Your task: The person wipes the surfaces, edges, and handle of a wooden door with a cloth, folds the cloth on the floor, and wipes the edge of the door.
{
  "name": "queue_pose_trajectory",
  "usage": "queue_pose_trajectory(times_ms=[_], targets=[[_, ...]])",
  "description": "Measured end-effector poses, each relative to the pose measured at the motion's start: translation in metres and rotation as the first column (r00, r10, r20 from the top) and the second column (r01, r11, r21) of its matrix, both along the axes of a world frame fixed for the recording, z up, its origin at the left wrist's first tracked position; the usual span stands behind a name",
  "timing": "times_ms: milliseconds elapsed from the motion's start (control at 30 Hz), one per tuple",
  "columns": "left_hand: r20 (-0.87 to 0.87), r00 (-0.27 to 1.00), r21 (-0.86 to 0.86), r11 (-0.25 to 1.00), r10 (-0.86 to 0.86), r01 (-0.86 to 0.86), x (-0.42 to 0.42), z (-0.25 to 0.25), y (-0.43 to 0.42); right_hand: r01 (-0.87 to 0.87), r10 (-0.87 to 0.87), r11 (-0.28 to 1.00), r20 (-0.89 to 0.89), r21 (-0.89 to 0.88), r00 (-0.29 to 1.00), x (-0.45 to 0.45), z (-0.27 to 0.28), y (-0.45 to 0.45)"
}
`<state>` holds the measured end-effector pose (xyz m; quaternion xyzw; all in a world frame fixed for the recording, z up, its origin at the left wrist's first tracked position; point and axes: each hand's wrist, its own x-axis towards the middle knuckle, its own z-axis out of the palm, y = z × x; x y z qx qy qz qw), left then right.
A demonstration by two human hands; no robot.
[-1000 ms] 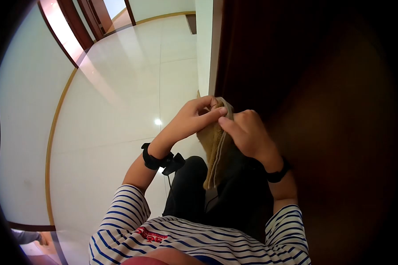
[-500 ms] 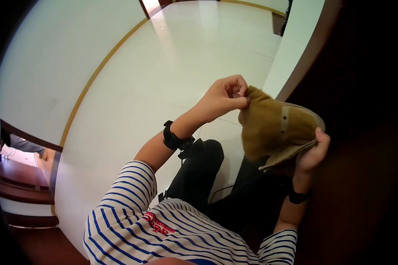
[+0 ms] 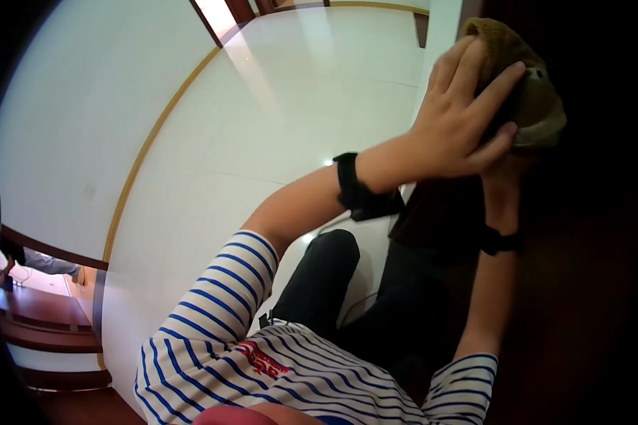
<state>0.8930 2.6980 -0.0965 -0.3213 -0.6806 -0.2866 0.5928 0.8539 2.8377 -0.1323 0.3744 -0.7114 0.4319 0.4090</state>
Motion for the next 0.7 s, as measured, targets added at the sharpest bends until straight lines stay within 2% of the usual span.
queue_pose_trajectory(times_ms=[33, 133, 367, 400, 433, 500, 533, 633, 700], targets=[[-0.084, 0.988, -0.056, 0.99, 0.128, -0.133, -0.013, -0.007, 0.002, 0.059, -0.058, 0.998, -0.041, 0.019, 0.997, -0.009, -0.005, -0.004], [-0.137, 0.987, -0.18, 0.978, 0.085, -0.109, -0.042, -0.035, -0.016, 0.234, -0.222, 0.97, -0.151, 0.065, 0.963, -0.027, -0.03, -0.017], [-0.127, 0.984, -0.219, 0.964, 0.125, -0.151, -0.046, -0.086, -0.009, 0.491, -0.449, 0.86, -0.253, 0.137, 0.857, -0.037, -0.099, -0.014], [-0.122, 0.982, -0.229, 0.959, 0.142, -0.167, -0.048, -0.092, -0.011, 0.391, -0.368, 0.91, -0.166, 0.139, 0.915, -0.045, -0.11, -0.013], [-0.114, 0.98, -0.237, 0.953, 0.164, -0.187, -0.046, -0.102, -0.01, 0.416, -0.393, 0.899, -0.167, 0.139, 0.904, -0.041, -0.113, -0.011], [-0.078, 0.985, -0.248, 0.954, 0.152, -0.167, -0.04, -0.124, -0.009, 0.307, -0.309, 0.937, -0.015, 0.165, 0.951, -0.023, -0.124, -0.01], [-0.066, 0.985, -0.264, 0.949, 0.162, -0.174, -0.04, -0.134, -0.009, 0.347, -0.367, 0.905, 0.038, 0.247, 0.929, -0.018, -0.136, -0.008], [-0.043, 0.985, -0.326, 0.929, 0.17, -0.174, -0.037, -0.166, -0.01, 0.473, -0.463, 0.835, -0.104, 0.28, 0.88, -0.025, -0.176, -0.006], [-0.031, 0.982, -0.367, 0.912, 0.184, -0.183, -0.032, -0.184, -0.012, 0.462, -0.463, 0.83, -0.075, 0.312, 0.883, -0.018, -0.19, -0.004]])
